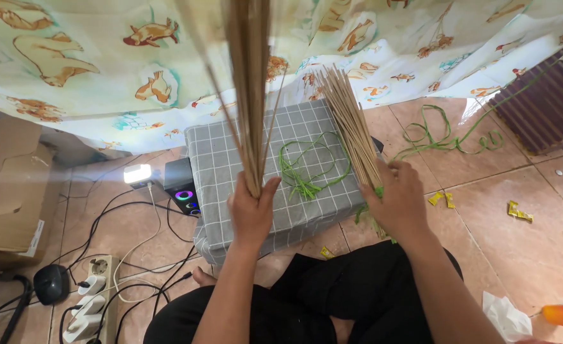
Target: The person is organizing thin wooden sticks into uniform bundles and securing each bundle with a green plastic tie.
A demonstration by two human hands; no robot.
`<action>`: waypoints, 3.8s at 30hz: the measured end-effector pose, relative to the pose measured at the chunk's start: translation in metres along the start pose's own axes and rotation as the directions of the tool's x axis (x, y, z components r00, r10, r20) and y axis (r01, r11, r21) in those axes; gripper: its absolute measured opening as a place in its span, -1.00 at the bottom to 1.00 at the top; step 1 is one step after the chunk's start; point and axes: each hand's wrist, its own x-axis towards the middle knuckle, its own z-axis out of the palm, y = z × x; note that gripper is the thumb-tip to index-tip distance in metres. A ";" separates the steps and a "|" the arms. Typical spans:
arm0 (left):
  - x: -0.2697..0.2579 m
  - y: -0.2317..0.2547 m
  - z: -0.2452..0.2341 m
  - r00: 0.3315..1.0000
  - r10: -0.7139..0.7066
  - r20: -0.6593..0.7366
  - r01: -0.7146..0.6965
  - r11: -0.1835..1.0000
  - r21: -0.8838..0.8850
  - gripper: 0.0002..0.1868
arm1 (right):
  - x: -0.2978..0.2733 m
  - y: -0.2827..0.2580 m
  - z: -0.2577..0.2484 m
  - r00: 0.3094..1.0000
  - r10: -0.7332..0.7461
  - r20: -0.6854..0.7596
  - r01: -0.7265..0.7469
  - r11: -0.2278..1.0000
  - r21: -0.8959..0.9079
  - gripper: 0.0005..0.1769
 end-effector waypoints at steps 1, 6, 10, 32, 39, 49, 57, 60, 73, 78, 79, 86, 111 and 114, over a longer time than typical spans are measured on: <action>-0.004 0.000 0.002 1.000 -0.006 -0.001 0.006 1.000 0.003 -0.55 | -0.001 -0.015 -0.006 1.000 -0.002 0.006 0.002 1.000 0.001 -0.31; -0.023 0.015 0.014 0.892 -0.172 0.417 0.265 0.948 -0.177 -0.75 | 0.023 -0.073 0.006 0.988 -0.116 0.098 -0.081 0.143 0.986 0.27; -0.027 0.026 0.014 0.872 -0.091 0.482 0.166 0.979 -0.115 -0.77 | 0.033 -0.129 -0.014 0.983 -0.180 -0.035 -0.011 -0.245 0.969 -0.03; 0.010 -0.010 0.033 0.996 0.063 -0.060 -0.061 0.998 0.031 -0.79 | 0.031 -0.029 0.035 0.981 -0.158 -0.113 0.190 0.894 0.405 -0.65; 0.003 -0.011 0.035 0.990 -0.060 0.126 0.050 0.996 0.079 -0.77 | 0.029 -0.034 0.027 0.977 -0.214 -0.006 0.184 0.826 0.533 -0.66; -0.002 -0.005 0.017 0.904 -0.243 0.352 0.210 0.969 0.130 -0.75 | 0.027 -0.046 0.014 0.940 -0.322 0.115 0.174 0.740 0.650 -0.68; 0.009 -0.004 -0.004 0.806 -0.394 0.442 0.362 0.919 0.158 -0.73 | 0.031 -0.040 -0.004 0.908 -0.393 0.143 0.183 0.681 0.709 -0.74; 0.012 -0.010 -0.011 0.874 -0.364 0.322 0.352 0.931 0.097 -0.66 | 0.036 -0.032 0.014 0.869 -0.404 -0.285 0.479 0.829 0.287 -0.70; 0.004 -0.017 -0.005 0.931 -0.322 0.171 0.308 0.945 0.108 -0.73 | -0.050 -0.090 0.103 0.583 -0.554 0.595 0.391 0.833 0.392 0.01; 0.005 -0.008 -0.001 0.881 -0.405 0.244 0.404 0.913 0.058 -0.72 | -0.028 -0.116 0.043 0.513 -0.456 0.727 0.321 0.888 0.330 -0.28; 0.005 -0.008 0.000 0.881 -0.406 0.244 0.404 0.913 0.058 -0.72 | -0.028 -0.115 0.044 0.513 -0.455 0.727 0.320 0.888 0.330 -0.28; 0.005 -0.002 -0.001 0.877 -0.418 0.238 0.417 0.907 0.058 -0.70 | -0.021 -0.119 0.026 0.494 -0.494 0.715 0.353 0.866 0.354 -0.37; 0.021 -0.008 -0.020 0.898 -0.350 0.267 0.363 0.932 0.000 -0.72 | 0.017 -0.059 0.028 0.979 -0.083 0.189 -0.114 0.543 0.832 -0.84; 0.020 -0.001 -0.024 0.914 -0.362 0.182 0.368 0.930 -0.002 -0.67 | 0.019 -0.055 0.052 0.963 0.151 0.222 -0.264 0.374 0.889 -0.85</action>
